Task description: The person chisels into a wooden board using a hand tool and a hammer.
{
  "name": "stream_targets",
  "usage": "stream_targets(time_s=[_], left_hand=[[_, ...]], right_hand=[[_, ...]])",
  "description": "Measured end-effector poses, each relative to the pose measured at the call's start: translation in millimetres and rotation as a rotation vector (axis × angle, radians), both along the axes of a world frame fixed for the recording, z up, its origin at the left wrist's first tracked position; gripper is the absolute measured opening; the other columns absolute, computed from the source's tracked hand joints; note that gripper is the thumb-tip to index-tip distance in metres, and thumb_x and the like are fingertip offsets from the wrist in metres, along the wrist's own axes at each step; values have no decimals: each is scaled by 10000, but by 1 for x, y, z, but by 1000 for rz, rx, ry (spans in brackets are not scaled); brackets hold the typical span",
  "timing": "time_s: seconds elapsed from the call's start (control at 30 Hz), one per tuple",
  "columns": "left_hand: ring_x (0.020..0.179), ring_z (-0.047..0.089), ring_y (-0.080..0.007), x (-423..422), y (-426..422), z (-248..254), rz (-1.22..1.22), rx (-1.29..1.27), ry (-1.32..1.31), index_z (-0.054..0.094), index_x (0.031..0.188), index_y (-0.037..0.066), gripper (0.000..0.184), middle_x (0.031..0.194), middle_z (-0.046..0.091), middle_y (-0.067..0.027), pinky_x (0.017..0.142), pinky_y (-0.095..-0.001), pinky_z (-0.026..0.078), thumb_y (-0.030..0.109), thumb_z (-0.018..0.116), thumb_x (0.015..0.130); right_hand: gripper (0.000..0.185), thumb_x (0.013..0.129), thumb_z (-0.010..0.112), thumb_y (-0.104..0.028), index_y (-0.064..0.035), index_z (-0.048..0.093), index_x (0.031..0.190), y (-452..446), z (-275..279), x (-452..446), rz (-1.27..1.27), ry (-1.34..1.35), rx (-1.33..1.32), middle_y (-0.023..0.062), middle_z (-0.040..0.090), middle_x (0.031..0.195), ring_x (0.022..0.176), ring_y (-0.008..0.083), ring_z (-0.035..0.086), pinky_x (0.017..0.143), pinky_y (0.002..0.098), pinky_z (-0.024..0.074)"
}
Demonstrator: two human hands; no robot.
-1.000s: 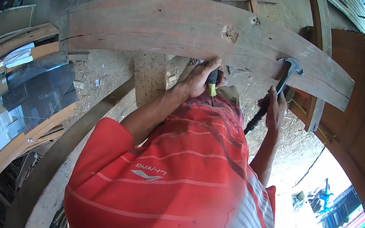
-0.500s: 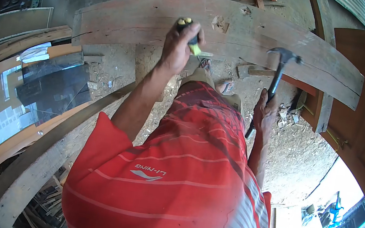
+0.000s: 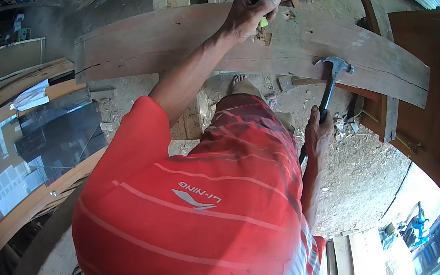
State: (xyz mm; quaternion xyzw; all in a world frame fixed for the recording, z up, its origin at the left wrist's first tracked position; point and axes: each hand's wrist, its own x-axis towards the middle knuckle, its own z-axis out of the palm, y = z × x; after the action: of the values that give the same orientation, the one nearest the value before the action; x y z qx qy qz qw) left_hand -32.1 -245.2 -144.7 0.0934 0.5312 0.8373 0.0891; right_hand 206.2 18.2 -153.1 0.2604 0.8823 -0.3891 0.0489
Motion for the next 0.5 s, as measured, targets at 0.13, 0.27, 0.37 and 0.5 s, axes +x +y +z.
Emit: stream_targets(time_s=[0.13, 0.27, 0.37, 0.5], left_hand=[[713, 592, -123, 0, -6, 7, -105, 20, -12, 629, 983, 80, 185, 805, 631, -21, 646, -286, 474, 250, 704, 979], [699, 589, -106, -13, -13, -7, -213, -66, -29, 628, 1019, 85, 212, 789, 620, 2, 645, -280, 485, 252, 746, 962], [693, 583, -93, -18, -7, -9, -214, -56, -16, 625, 1035, 88, 228, 780, 609, 12, 639, -272, 483, 247, 765, 951], [688, 580, -86, -10, -11, -1, -188, -160, 46, 621, 1036, 90, 232, 776, 607, 10, 626, -263, 476, 241, 773, 946]], right_hand=[[466, 1023, 592, -485, -22, 619, 984, -19, 20, 4, -224, 1, -227, 67, 549, 739, 643, 172, 516, 615, 379, 431], [432, 1045, 586, -465, -79, 540, 855, -29, -2, 0, -157, 140, -85, -1, 487, 633, 521, 112, 469, 474, 317, 376], [523, 1052, 531, -496, 3, 556, 897, -23, -1, -12, -8, -66, 53, 115, 517, 664, 607, 237, 522, 583, 435, 418], [505, 1047, 550, -486, -7, 564, 889, -20, -3, -12, -44, -134, 62, 101, 526, 674, 611, 222, 520, 583, 423, 418]])
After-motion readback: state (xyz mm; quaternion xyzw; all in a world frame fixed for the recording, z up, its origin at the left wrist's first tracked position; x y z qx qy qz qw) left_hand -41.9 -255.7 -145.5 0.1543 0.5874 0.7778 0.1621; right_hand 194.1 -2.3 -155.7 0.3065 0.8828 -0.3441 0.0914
